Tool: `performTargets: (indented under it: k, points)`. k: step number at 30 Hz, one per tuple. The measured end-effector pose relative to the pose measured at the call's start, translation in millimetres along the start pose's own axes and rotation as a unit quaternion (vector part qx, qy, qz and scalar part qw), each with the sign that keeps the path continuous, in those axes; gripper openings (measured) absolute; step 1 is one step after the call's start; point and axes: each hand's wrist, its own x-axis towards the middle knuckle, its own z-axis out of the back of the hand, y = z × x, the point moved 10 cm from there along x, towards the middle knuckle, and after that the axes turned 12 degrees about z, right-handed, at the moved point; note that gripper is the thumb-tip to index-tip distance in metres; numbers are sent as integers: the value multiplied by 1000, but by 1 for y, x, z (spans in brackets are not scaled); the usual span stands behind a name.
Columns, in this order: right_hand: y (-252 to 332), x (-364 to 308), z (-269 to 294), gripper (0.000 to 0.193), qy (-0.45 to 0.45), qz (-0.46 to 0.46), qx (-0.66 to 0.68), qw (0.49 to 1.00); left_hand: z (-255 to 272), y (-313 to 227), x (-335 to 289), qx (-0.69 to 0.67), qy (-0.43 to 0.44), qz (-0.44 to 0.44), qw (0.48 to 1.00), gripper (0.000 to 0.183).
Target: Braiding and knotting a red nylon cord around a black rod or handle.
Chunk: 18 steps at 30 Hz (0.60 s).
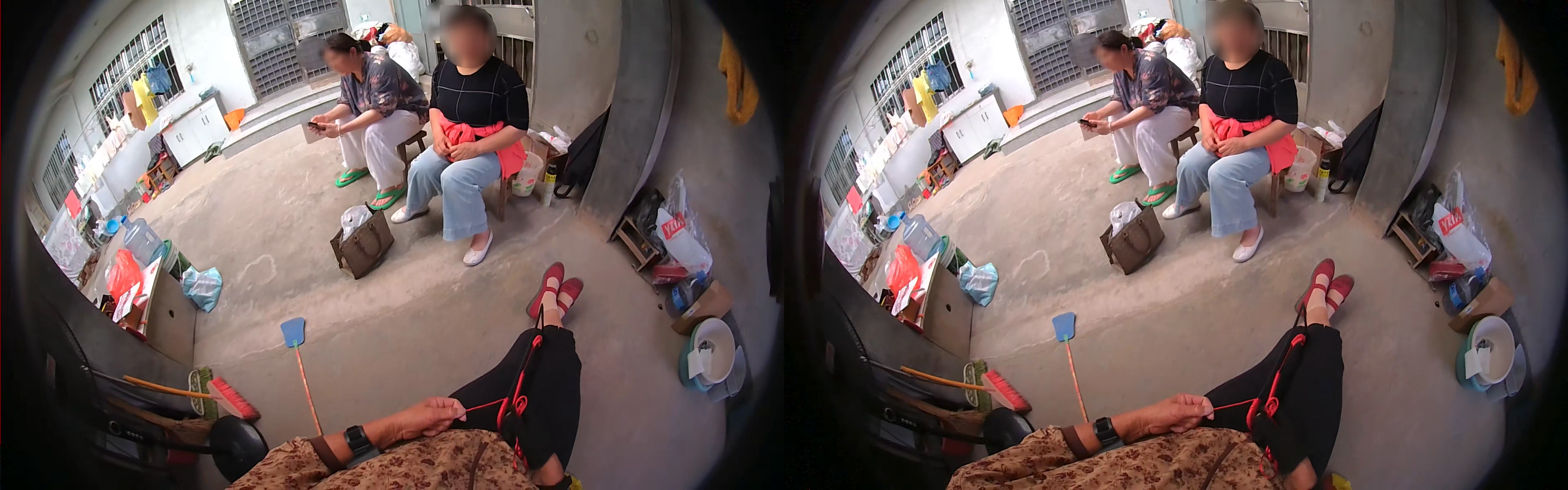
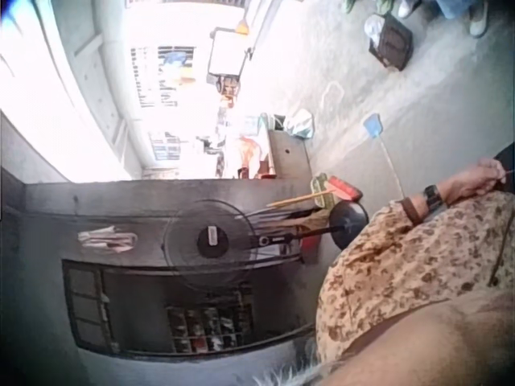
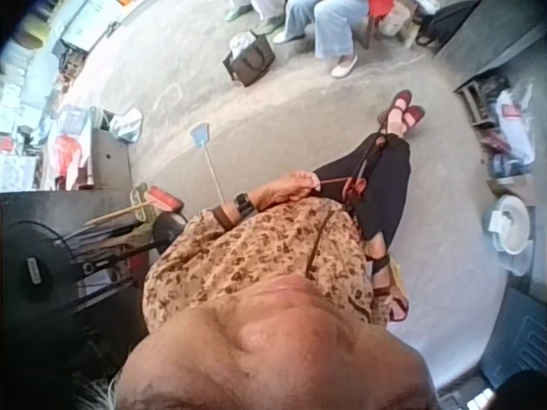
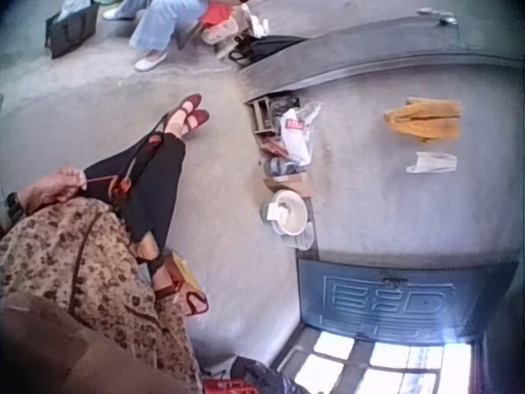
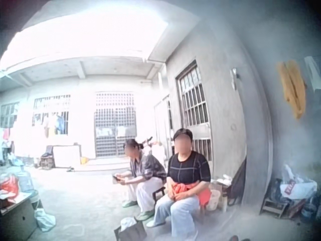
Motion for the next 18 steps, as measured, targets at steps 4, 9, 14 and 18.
performTargets:
  k: [4,9,14,18]
  points:
    - [8,-5,9,19,-33,-4,61,998,3,2,1,-1,-6,4,1000,19]
    - [16,-19,33,19,-118,-21,214,969,5,1,0,-11,3,8,1000,17]
    - [15,-45,67,20,-218,-31,334,916,4,1,-1,-4,11,23,1000,16]
    - [9,-57,85,20,-268,-38,365,891,1,0,1,-17,34,31,999,17]
